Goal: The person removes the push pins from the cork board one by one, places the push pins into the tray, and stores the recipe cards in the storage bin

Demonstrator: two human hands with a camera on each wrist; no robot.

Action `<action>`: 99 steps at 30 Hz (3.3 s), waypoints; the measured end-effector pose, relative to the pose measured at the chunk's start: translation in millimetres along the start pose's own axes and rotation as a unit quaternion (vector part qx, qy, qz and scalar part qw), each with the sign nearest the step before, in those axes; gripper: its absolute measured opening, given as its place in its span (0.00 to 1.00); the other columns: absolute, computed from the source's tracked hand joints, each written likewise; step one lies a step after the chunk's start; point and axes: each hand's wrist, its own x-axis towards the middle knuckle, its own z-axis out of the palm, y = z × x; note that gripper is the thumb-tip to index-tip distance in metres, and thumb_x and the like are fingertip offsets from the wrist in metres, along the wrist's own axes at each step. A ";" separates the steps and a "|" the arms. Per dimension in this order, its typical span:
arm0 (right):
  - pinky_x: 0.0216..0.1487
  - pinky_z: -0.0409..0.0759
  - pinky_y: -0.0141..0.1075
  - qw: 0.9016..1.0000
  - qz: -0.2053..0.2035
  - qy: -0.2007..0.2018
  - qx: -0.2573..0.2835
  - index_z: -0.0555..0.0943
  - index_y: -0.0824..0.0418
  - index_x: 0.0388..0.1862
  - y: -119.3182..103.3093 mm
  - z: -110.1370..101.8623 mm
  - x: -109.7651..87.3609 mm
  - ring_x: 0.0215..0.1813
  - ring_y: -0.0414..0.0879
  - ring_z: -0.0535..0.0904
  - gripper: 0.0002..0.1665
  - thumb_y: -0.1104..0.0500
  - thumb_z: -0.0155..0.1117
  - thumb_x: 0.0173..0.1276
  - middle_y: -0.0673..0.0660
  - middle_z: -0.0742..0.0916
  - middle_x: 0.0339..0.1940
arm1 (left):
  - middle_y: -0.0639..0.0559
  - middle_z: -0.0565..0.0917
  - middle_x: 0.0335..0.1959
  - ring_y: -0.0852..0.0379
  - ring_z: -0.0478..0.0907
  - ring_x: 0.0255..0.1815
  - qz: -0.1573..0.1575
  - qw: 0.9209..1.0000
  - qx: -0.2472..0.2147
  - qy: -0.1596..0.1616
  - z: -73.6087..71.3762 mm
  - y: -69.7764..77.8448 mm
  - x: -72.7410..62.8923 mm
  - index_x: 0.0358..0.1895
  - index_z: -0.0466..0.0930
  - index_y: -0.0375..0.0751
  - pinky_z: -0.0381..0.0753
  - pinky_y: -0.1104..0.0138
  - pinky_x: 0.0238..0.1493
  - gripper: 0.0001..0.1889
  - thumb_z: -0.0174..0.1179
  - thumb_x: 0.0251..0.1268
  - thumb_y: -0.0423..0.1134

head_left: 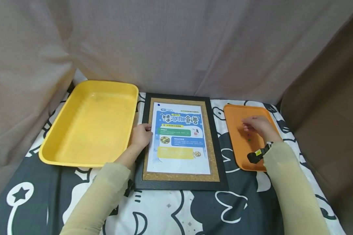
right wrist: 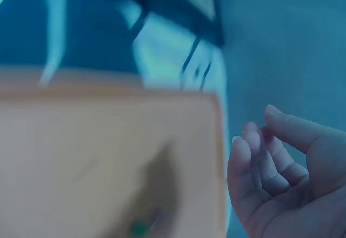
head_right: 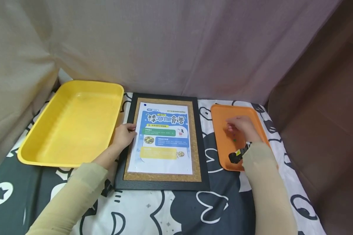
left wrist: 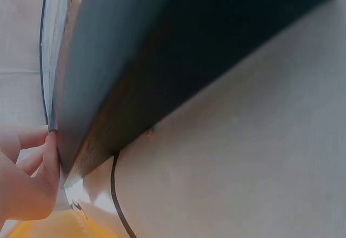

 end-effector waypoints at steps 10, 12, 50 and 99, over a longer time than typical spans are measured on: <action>0.34 0.81 0.26 0.997 -0.070 0.000 0.043 0.72 0.71 0.53 -81.3 51.2 17.8 0.25 0.37 0.78 0.24 0.53 0.58 0.67 0.46 0.81 0.23 | 0.38 0.82 0.47 0.48 0.78 0.47 0.004 1.000 -0.001 0.005 3.4 0.5 -5.6 0.54 0.77 0.30 0.80 0.59 0.48 0.18 0.53 0.59 0.27; 0.34 0.80 0.26 0.996 -0.074 0.005 0.040 0.73 0.70 0.52 -93.6 63.8 20.1 0.25 0.37 0.78 0.23 0.53 0.58 0.67 0.47 0.81 0.25 | 0.39 0.82 0.46 0.48 0.78 0.47 0.004 1.000 -0.001 0.006 4.7 0.8 -7.0 0.53 0.78 0.31 0.80 0.59 0.48 0.18 0.54 0.59 0.27; 0.27 0.78 0.26 0.989 -0.116 -0.054 0.071 0.79 0.67 0.49 -156.5 237.4 56.1 0.25 0.38 0.76 0.17 0.59 0.62 0.64 0.52 0.80 0.28 | 0.39 0.84 0.43 0.49 0.80 0.45 0.010 1.000 0.014 0.024 5.9 3.7 -27.3 0.51 0.79 0.30 0.81 0.61 0.47 0.16 0.55 0.58 0.27; 0.49 0.81 0.37 0.989 -0.101 -0.084 0.068 0.82 0.65 0.46 -165.2 225.6 30.4 0.30 0.41 0.78 0.14 0.59 0.61 0.65 0.55 0.83 0.33 | 0.39 0.84 0.45 0.48 0.80 0.48 0.029 0.998 0.043 0.020 11.8 -0.1 -23.6 0.52 0.79 0.30 0.80 0.59 0.50 0.16 0.55 0.60 0.28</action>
